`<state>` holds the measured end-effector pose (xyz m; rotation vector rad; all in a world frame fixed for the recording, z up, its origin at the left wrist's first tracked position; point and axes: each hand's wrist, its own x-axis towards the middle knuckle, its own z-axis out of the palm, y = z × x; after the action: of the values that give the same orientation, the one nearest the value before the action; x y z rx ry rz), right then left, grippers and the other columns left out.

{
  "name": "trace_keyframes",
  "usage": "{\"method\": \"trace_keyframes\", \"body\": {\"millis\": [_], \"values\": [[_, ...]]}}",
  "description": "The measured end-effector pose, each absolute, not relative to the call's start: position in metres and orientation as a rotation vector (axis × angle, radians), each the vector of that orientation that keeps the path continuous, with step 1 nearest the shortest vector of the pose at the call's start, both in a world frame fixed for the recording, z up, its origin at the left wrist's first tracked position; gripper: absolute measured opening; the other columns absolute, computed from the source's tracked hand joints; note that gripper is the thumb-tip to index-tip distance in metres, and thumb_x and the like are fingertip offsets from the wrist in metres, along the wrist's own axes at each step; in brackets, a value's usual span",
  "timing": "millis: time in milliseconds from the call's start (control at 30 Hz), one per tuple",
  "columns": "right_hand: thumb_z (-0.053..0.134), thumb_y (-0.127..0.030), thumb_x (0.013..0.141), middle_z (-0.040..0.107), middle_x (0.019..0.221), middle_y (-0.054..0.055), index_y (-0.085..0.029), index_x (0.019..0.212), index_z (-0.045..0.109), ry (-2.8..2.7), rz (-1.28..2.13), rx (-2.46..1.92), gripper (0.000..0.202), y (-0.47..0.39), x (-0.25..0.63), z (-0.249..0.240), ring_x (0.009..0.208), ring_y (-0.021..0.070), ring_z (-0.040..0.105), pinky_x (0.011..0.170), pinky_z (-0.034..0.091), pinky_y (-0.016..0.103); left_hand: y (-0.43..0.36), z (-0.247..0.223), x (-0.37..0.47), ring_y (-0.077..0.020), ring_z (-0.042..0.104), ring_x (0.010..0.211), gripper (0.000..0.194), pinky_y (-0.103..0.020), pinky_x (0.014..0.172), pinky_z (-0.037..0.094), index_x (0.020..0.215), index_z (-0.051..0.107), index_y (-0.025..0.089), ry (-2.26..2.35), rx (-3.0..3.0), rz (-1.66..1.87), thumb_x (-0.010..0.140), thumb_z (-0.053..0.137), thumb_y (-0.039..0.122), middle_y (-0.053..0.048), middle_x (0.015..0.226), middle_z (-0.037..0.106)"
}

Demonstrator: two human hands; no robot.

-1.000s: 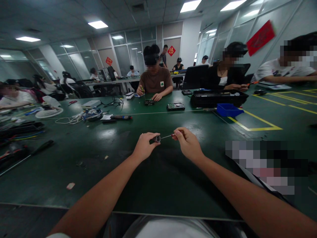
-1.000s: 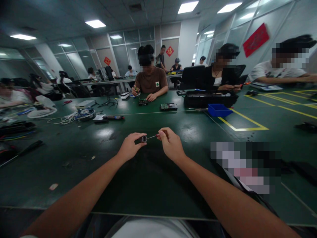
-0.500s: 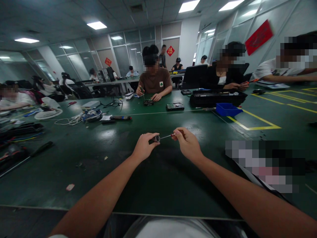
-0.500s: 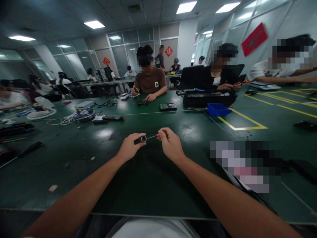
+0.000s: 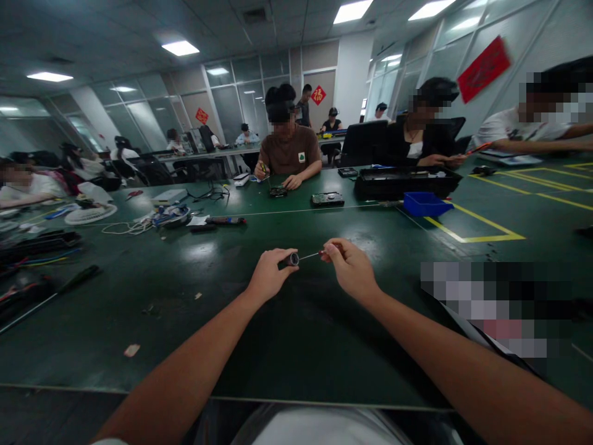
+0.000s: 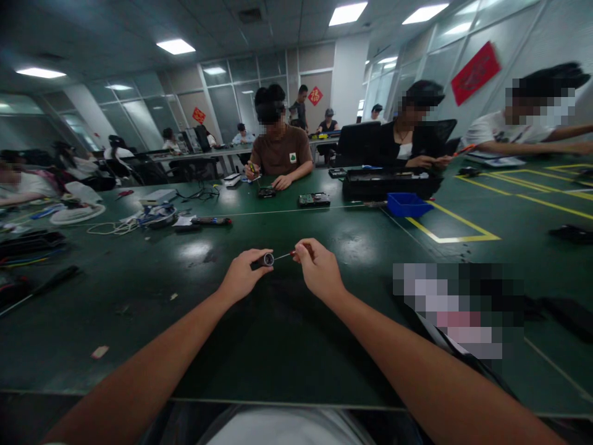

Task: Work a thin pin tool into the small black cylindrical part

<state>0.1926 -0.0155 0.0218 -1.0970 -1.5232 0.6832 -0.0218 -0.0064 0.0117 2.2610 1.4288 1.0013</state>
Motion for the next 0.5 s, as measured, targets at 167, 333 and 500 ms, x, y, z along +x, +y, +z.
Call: {"method": "trace_keyframes", "body": {"millis": [167,333,500], "values": [[0.051,-0.044,0.094,0.072,0.079,0.004,-0.021,0.093,0.064,-1.557,0.708,-1.078,0.026,-0.0166,0.1925,0.0212,0.076,0.0205,0.07,0.073,0.053,0.035,-0.0066,0.0123,-0.0219,-0.0239,0.062,0.11,0.041,-0.043,0.1,0.043,0.122,0.069,0.025,1.429,2.262,0.985,0.082,0.074,0.017,-0.006,0.118,0.071],[0.05,-0.043,0.095,0.074,0.083,0.005,-0.022,0.095,0.064,-1.568,0.611,-1.118,0.025,-0.019,0.1927,0.0231,0.079,0.0214,0.071,0.074,0.052,0.035,-0.0071,0.0132,-0.0217,-0.0235,0.062,0.11,0.041,-0.043,0.099,0.044,0.123,0.068,0.025,1.429,2.266,0.977,0.083,0.073,0.018,-0.006,0.118,0.071],[0.053,-0.045,0.094,0.073,0.079,0.004,-0.022,0.092,0.067,-1.609,0.654,-1.098,0.027,-0.0224,0.1926,0.0266,0.077,0.0213,0.071,0.07,0.051,0.034,-0.007,0.0127,-0.0217,-0.0234,0.062,0.109,0.042,-0.042,0.099,0.044,0.123,0.068,0.025,1.444,2.266,0.956,0.082,0.074,0.017,-0.005,0.116,0.071]]}}
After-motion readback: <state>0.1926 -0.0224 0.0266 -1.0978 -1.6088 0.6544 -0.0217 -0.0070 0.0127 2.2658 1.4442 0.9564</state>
